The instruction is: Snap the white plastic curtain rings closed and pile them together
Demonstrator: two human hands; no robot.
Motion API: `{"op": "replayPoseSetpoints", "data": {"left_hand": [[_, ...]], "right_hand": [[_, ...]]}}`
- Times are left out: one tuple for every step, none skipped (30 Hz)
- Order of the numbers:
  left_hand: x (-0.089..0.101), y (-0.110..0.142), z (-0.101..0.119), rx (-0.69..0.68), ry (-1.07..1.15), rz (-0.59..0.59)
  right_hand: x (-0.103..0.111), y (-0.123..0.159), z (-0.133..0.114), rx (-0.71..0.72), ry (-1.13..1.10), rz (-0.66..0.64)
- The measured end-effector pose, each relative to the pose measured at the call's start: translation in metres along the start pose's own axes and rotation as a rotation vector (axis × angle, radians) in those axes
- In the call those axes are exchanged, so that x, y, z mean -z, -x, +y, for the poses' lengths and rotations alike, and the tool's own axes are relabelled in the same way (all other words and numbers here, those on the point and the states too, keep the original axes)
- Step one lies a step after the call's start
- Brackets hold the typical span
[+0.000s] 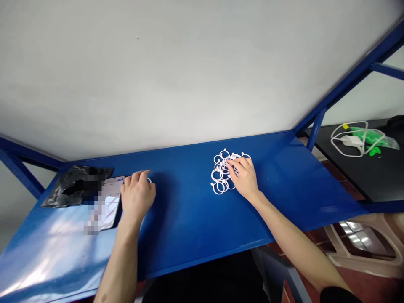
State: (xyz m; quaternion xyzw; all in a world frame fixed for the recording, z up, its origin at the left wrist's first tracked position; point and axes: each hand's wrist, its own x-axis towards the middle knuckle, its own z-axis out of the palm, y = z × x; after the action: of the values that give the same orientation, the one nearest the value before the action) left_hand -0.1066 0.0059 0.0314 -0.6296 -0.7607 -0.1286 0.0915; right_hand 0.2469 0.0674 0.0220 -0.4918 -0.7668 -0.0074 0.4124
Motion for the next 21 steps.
{"op": "replayPoseSetpoints", "data": {"left_hand": [[0.0,0.0,-0.006,0.011,-0.027,-0.04],[-0.001,0.0,-0.011,0.019,-0.039,-0.072],[-0.002,0.0,-0.015,0.022,-0.042,-0.097],[-0.003,0.0,-0.017,0.022,-0.037,-0.117],[-0.004,-0.001,-0.019,0.023,-0.028,-0.127],[-0.005,-0.001,-0.019,0.021,-0.016,-0.134],[-0.005,-0.002,-0.019,0.019,0.003,-0.139],[-0.006,-0.003,-0.018,0.018,0.031,-0.144],[-0.006,-0.005,-0.017,0.019,0.071,-0.148],[-0.005,-0.006,-0.014,0.019,0.121,-0.15],[-0.005,-0.007,-0.012,0.017,0.176,-0.148],[-0.004,-0.008,-0.008,0.014,0.233,-0.144],[-0.003,-0.008,-0.004,0.012,0.285,-0.136],[-0.002,-0.008,0.001,0.012,0.327,-0.128],[-0.001,-0.007,0.006,0.017,0.359,-0.12],[0.0,-0.006,0.011,0.027,0.385,-0.114],[0.001,-0.005,0.016,0.038,0.406,-0.109],[0.001,-0.004,0.021,0.047,0.428,-0.103],[0.001,-0.002,0.025,0.051,0.456,-0.097],[0.001,0.0,0.03,0.049,0.494,-0.093],[0.001,0.002,0.034,0.043,0.54,-0.092]], "right_hand": [[0.0,0.001,0.0,-0.001,0.003,-0.002],[0.0,0.001,-0.001,-0.003,0.005,-0.001],[0.001,0.002,-0.003,-0.005,0.003,-0.001],[0.002,0.003,-0.004,-0.006,-0.001,-0.002],[0.004,0.004,-0.006,-0.003,-0.006,-0.004],[0.005,0.005,-0.007,0.003,-0.014,-0.006],[0.007,0.006,-0.009,0.012,-0.021,-0.008],[0.008,0.006,-0.011,0.022,-0.029,-0.009],[0.009,0.007,-0.012,0.032,-0.038,-0.01],[0.009,0.007,-0.014,0.042,-0.05,-0.013],[0.009,0.008,-0.016,0.051,-0.061,-0.018],[0.009,0.008,-0.018,0.062,-0.071,-0.027],[0.009,0.008,-0.021,0.076,-0.08,-0.039],[0.009,0.009,-0.023,0.095,-0.088,-0.053],[0.008,0.009,-0.026,0.114,-0.093,-0.067],[0.008,0.01,-0.029,0.134,-0.097,-0.081],[0.008,0.011,-0.032,0.153,-0.102,-0.095],[0.008,0.012,-0.035,0.172,-0.108,-0.113],[0.007,0.013,-0.037,0.189,-0.115,-0.132],[0.007,0.014,-0.04,0.206,-0.125,-0.151],[0.006,0.015,-0.042,0.226,-0.139,-0.169]]}}
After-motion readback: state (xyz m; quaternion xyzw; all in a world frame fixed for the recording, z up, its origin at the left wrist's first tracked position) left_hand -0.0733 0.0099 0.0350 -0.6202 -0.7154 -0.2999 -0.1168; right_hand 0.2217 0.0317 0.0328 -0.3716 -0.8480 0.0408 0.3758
